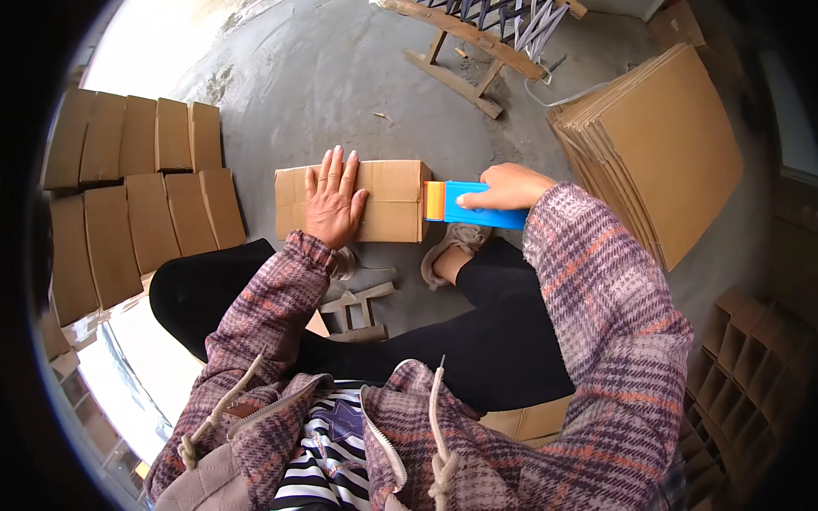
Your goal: Assembling flat cardboard boxes and sealing the bottom flaps using a tape dispenser.
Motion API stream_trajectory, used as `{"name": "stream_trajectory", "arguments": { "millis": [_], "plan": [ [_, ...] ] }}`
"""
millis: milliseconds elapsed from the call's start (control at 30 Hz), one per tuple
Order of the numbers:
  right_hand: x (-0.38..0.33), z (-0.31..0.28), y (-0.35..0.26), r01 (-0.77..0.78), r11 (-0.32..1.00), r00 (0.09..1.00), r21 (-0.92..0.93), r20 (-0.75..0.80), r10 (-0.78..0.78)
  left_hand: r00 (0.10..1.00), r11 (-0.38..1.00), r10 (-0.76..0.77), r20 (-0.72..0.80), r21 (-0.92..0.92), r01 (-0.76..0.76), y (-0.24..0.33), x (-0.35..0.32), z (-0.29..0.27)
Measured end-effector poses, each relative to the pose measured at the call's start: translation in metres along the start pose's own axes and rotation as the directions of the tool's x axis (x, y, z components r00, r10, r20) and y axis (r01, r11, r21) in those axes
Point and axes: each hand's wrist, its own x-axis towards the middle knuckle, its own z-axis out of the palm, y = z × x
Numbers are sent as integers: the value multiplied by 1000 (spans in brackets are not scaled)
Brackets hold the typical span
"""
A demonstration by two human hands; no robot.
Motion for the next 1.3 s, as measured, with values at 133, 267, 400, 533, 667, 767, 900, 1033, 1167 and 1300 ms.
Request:
{"name": "stream_trajectory", "arguments": {
  "millis": [133, 267, 400, 533, 667, 767, 900, 1033, 1167, 1300],
  "plan": [
    [5, 3, 8, 31, 999, 1000, 35, 5, -31, 994, 990, 93, -64, -98, -99, 59, 24, 16],
    [19, 12, 22, 105, 993, 994, 58, -3, -105, 993, 993, 107, -42, -55, -109, 70, 35, 20],
    [38, 29, 42, 174, 981, 985, 90, -34, -171, 994, 993, 109, -3, -42, -109, 67, 35, 18],
    [38, 43, 72, 238, 937, 971, 255, -49, -233, 994, 994, 106, 24, -34, -105, 71, 37, 16],
    [34, 48, 82, 232, 926, 973, 298, -66, -223, 995, 994, 99, 28, -42, -98, 71, 38, 16],
    [45, 45, 66, 175, 957, 985, 232, -48, -168, 995, 994, 99, 26, -48, -98, 70, 37, 17],
    [56, 27, 39, 45, 998, 998, 41, 50, -47, 994, 993, 109, 23, -51, -107, 70, 37, 17],
    [44, 16, 12, -108, 994, 989, 16, 105, 106, 994, 992, 108, 21, -64, -107, 69, 37, 19],
    [41, 10, -8, -174, 985, 979, -6, 105, 173, 992, 989, 125, -30, -73, -127, 68, 36, 21],
    [56, 13, -29, -228, 973, 960, -39, 158, 232, 993, 987, 117, -35, -106, -120, 69, 35, 20]
  ]
}}
